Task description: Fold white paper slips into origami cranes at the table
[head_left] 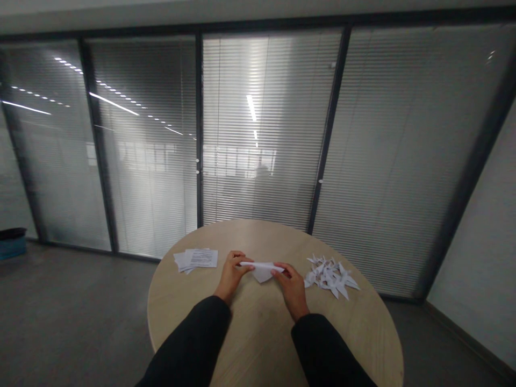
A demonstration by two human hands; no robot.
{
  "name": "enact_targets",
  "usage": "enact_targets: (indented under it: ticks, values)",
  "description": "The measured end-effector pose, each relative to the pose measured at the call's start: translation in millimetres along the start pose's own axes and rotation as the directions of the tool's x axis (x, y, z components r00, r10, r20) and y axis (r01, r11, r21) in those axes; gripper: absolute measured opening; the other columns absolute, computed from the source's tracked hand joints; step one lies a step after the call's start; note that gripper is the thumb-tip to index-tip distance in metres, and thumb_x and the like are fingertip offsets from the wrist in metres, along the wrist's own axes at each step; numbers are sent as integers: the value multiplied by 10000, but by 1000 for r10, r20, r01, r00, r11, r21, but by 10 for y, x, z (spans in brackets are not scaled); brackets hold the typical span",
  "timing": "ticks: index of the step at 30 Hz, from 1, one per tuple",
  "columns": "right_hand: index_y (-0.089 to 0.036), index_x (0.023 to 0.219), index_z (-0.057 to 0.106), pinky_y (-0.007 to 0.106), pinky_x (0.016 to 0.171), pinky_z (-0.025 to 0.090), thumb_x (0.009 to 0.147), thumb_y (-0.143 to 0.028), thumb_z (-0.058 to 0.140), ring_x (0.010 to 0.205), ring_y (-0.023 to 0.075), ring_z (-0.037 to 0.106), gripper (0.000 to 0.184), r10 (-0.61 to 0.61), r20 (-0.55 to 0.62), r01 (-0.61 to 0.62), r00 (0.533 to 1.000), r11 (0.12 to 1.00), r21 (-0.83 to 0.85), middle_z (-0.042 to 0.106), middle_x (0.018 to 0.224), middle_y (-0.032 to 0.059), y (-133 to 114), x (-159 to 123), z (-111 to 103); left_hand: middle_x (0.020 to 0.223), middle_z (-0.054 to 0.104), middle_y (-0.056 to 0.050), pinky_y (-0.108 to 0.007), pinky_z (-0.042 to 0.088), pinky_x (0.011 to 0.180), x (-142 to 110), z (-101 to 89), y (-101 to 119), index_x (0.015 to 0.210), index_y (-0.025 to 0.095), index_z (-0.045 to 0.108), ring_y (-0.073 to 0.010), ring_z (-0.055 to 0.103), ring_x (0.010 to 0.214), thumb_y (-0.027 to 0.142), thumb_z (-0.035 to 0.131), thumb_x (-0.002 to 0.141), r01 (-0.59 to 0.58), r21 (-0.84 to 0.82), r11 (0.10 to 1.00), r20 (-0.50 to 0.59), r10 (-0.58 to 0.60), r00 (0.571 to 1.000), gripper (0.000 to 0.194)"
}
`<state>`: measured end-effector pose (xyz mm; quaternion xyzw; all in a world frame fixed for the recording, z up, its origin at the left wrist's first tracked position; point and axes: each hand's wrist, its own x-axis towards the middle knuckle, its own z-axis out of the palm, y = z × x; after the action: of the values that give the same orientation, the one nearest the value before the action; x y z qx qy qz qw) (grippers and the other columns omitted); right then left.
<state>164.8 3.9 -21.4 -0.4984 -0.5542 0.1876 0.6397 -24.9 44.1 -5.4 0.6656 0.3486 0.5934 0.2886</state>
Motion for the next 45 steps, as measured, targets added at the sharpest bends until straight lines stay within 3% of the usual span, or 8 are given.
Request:
enact_targets:
  ticks: [4, 7, 11, 14, 21, 34, 40, 45]
  values:
    - [-204, 818, 708, 354, 810, 439, 651, -449, 678, 912, 234, 564, 298, -49, -28, 47, 998, 997, -64, 598, 933, 69, 16, 11, -12, 1067, 611, -95, -310, 456, 802, 21, -5, 22, 738, 193, 736, -230, 568, 977, 321, 750, 595, 68, -118, 991, 28, -65, 997, 192]
    - [-201, 783, 702, 350, 818, 446, 643, -475, 682, 965, 246, 559, 308, -51, 4, 51, 999, 999, -16, 601, 974, 77, -7, 2, 1, 990, 674, -101, -305, 460, 780, 23, -4, 45, 780, 164, 725, -215, 610, 885, 334, 743, 603, 170, -228, 959, 63, -159, 985, 247]
    - [-174, 772, 637, 340, 734, 479, 660, -509, 676, 803, 235, 616, 355, 50, 225, -82, 973, 987, 136, 659, 793, 69, -69, -40, 56, 831, 700, -93, -275, 463, 687, -1, 2, 108, 830, 120, 695, -187, 627, 748, 397, 718, 644, 258, -357, 898, 90, -242, 966, 335]
    - [-182, 736, 587, 320, 700, 478, 641, -494, 705, 746, 222, 626, 347, 89, 294, -142, 952, 976, 165, 652, 728, 47, -119, -78, 91, 746, 688, -72, -235, 442, 588, -17, 7, 157, 765, 116, 666, -152, 609, 645, 429, 723, 633, 260, -398, 880, 57, -259, 964, 344]
    - [-191, 930, 614, 311, 700, 479, 637, -493, 709, 774, 214, 640, 431, 121, 463, -228, 878, 957, 182, 676, 803, 47, -245, -149, 143, 523, 588, 3, -186, 323, 423, -50, 82, 178, 573, 135, 580, -88, 492, 442, 451, 763, 538, 299, -321, 899, 53, -298, 953, 367]
    - [-169, 722, 616, 265, 562, 436, 618, -474, 717, 605, 187, 622, 338, 212, 529, -341, 822, 927, 158, 665, 638, 4, -267, -192, 203, 444, 545, 25, -193, 280, 398, -103, 168, 166, 547, 144, 587, -89, 453, 405, 416, 728, 575, 283, -161, 946, -23, -290, 957, 308]
    - [-175, 713, 606, 269, 552, 440, 588, -482, 730, 582, 182, 621, 354, 224, 544, -368, 808, 914, 169, 665, 625, -2, -216, -194, 224, 616, 682, -54, -223, 415, 490, -99, 173, 175, 661, 132, 663, -147, 597, 532, 370, 733, 591, 296, -303, 906, 23, -303, 953, 258]
    - [-176, 685, 603, 274, 550, 442, 561, -500, 739, 591, 191, 626, 372, 232, 552, -365, 801, 920, 145, 673, 634, 6, -204, -197, 219, 646, 702, -86, -273, 485, 563, -92, 173, 227, 671, 122, 657, -198, 655, 608, 371, 779, 526, 349, -470, 811, 29, -381, 924, 313]
